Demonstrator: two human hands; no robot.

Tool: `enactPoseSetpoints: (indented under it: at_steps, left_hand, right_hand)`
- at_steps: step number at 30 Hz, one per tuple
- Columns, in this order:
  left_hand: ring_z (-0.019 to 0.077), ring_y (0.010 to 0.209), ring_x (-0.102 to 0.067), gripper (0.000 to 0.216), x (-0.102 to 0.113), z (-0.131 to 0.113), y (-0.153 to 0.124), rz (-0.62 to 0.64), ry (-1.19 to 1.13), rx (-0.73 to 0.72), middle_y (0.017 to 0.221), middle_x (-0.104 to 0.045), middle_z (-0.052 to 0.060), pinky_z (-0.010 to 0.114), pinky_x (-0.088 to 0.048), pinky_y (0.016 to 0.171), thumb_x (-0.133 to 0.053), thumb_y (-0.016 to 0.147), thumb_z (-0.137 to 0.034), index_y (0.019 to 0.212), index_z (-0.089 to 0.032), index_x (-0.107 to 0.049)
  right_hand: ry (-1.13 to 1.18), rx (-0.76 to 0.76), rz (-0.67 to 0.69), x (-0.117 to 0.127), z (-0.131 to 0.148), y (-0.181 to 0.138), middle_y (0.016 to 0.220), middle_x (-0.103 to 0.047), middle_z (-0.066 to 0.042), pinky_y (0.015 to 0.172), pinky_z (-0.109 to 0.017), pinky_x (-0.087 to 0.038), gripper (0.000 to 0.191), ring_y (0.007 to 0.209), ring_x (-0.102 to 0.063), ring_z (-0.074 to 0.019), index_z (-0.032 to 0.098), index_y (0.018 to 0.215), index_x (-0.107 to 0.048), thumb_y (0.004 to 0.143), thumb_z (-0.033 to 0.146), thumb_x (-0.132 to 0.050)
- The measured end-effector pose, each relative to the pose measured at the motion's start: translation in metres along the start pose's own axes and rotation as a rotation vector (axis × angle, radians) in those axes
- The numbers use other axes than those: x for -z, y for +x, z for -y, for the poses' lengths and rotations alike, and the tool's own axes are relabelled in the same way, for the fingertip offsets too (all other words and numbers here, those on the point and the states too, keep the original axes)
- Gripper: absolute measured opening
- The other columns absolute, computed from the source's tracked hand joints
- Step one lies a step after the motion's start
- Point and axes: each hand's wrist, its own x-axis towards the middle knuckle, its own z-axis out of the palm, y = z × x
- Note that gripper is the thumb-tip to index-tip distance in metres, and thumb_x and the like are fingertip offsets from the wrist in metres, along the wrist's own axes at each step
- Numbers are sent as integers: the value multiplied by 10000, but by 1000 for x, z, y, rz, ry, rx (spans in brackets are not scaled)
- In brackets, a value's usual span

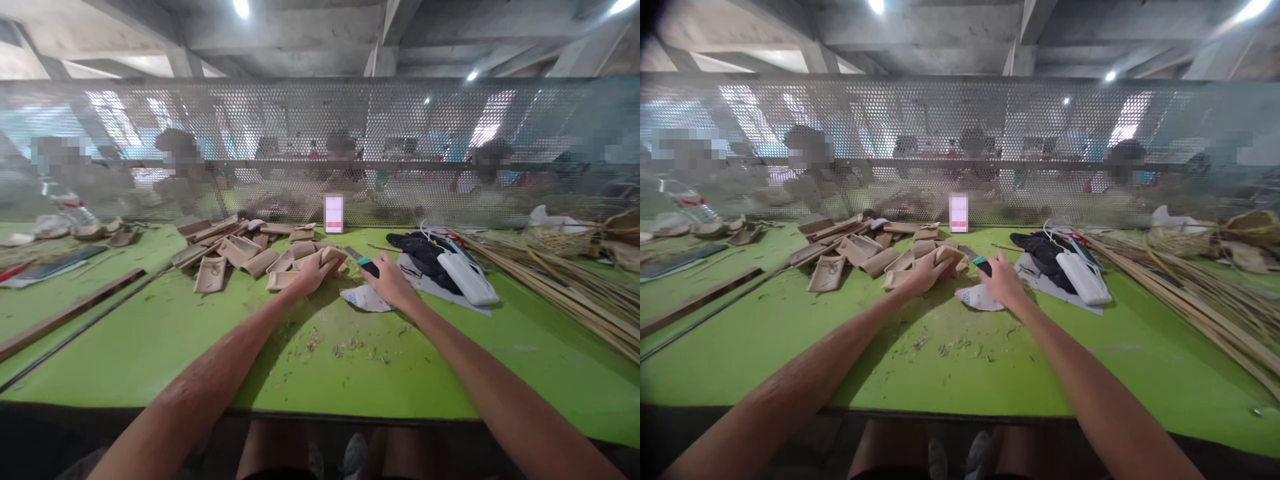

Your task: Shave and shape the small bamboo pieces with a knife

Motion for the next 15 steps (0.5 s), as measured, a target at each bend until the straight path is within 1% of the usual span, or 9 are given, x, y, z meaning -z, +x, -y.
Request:
enactPoseSetpoints:
  at_steps: [3,6,8,10,13,15]
  left_hand:
    - [232,860,-639,260,0,2,1,-8,20,6,971,-721,83,313,-494,797,-545,934,-412,972,-167,-624]
    - [233,870,-632,264,-1,3,1,0,28,25,988,-720,85,319,-494,803,-539,934,-413,985,-165,-617]
    - [235,873,-628,271,-1,3,1,7,22,33,989,-719,85,324,-492,806,-535,934,-415,990,-162,-616]
    - [234,880,-625,283,0,2,1,18,6,27,995,-717,84,322,-487,805,-528,938,-421,1010,-161,-614]
    - [229,889,-621,284,0,1,0,24,-4,16,995,-710,76,313,-478,799,-521,942,-425,1007,-162,-608]
    - [226,876,-614,274,1,0,0,26,7,18,964,-704,69,310,-473,783,-519,941,-422,969,-163,-604]
  right_hand:
    - [61,21,-53,-2,-2,1,1042,-543,-119,772,-347,-474,292,891,-607,-253,144,1116,-662,939,353,-562]
    - [94,43,-55,-6,-4,2,1028,-565,-127,784,-373,-486,272,896,-609,-268,148,1104,-661,923,324,-558]
    - [119,50,-52,-9,-5,2,1038,-590,-142,797,-391,-492,281,910,-612,-281,144,1115,-655,915,311,-552]
    - [158,54,-81,-12,-7,3,1075,-617,-162,838,-410,-492,312,962,-615,-298,133,1156,-635,907,298,-545]
    - [207,26,-161,-12,-11,6,1107,-649,-182,881,-427,-485,331,1022,-616,-318,121,1165,-616,880,271,-543]
    - [219,-24,-201,-11,-14,8,1087,-666,-183,859,-425,-490,316,997,-629,-320,127,1128,-622,856,274,-557]
